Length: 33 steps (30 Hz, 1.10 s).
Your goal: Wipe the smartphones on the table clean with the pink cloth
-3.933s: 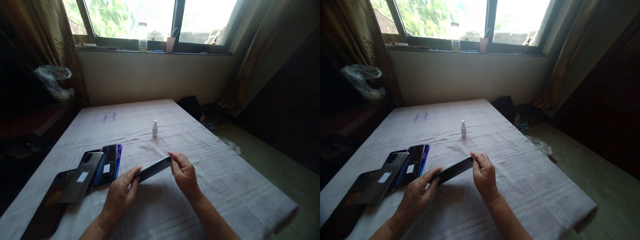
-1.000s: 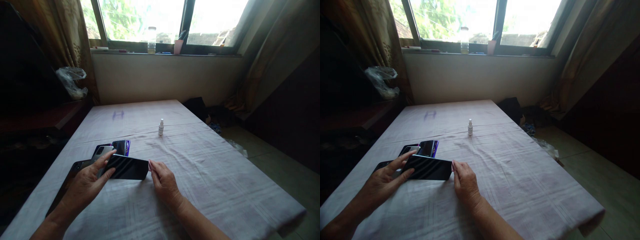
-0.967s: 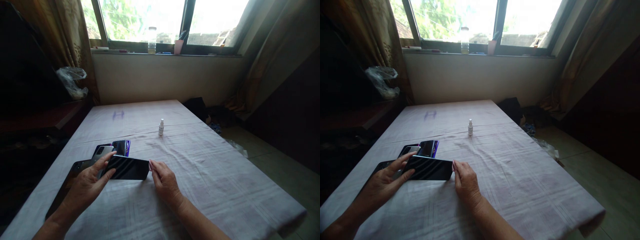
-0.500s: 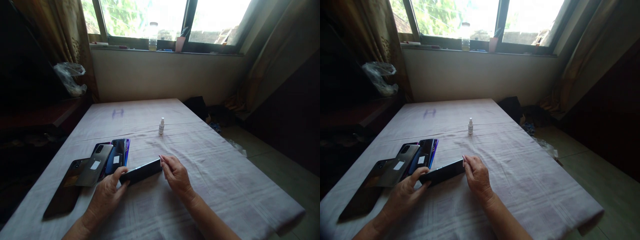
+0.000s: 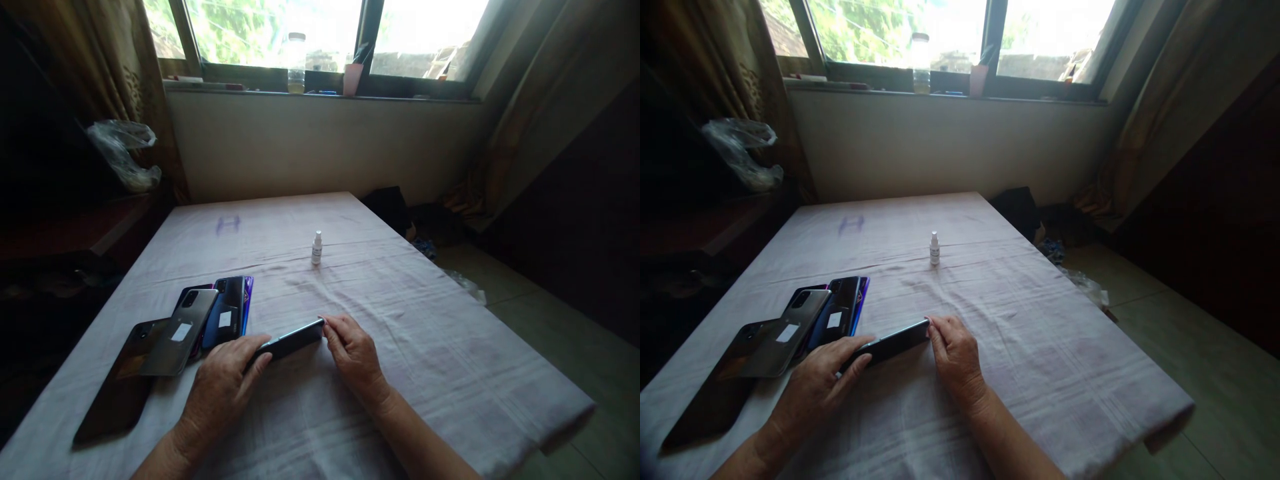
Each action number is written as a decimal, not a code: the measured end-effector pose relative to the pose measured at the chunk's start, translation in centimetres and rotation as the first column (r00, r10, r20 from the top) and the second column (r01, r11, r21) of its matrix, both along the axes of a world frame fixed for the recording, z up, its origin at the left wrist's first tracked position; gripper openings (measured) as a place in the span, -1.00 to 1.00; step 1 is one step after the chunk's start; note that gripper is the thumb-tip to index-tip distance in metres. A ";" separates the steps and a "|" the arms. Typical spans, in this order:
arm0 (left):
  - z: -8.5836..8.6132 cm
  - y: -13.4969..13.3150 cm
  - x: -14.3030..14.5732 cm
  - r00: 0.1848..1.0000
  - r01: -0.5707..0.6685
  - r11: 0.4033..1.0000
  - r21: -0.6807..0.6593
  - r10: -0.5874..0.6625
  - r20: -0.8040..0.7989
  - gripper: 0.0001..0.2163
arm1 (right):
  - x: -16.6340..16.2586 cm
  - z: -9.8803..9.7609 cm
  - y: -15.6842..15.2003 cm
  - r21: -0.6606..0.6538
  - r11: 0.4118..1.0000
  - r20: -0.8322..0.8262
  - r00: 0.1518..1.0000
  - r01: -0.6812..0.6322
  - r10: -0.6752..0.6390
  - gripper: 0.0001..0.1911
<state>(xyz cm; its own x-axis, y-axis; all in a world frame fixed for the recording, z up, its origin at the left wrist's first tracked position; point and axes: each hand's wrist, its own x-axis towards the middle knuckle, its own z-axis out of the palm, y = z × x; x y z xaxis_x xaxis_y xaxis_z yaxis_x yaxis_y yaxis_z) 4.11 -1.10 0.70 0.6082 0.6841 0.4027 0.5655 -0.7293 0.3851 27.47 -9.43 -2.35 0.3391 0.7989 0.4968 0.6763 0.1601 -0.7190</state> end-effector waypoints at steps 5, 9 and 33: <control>0.5 0.3 0.3 0.999 0.012 0.999 0.051 -0.009 -0.051 -0.67 | 0.1 -0.1 -0.3 -0.133 0.991 0.093 0.996 0.017 -0.004 -0.76; 0.9 0.4 1.0 0.997 0.036 0.993 0.112 -0.029 -0.066 -0.70 | 0.0 -0.2 -0.5 -0.225 0.973 0.190 0.982 0.058 -0.015 -0.81; 0.4 0.0 3.6 0.848 0.007 0.805 -0.594 0.310 0.430 -0.68 | -1.1 2.3 -0.4 0.054 0.999 -0.082 0.997 -0.007 0.012 -0.80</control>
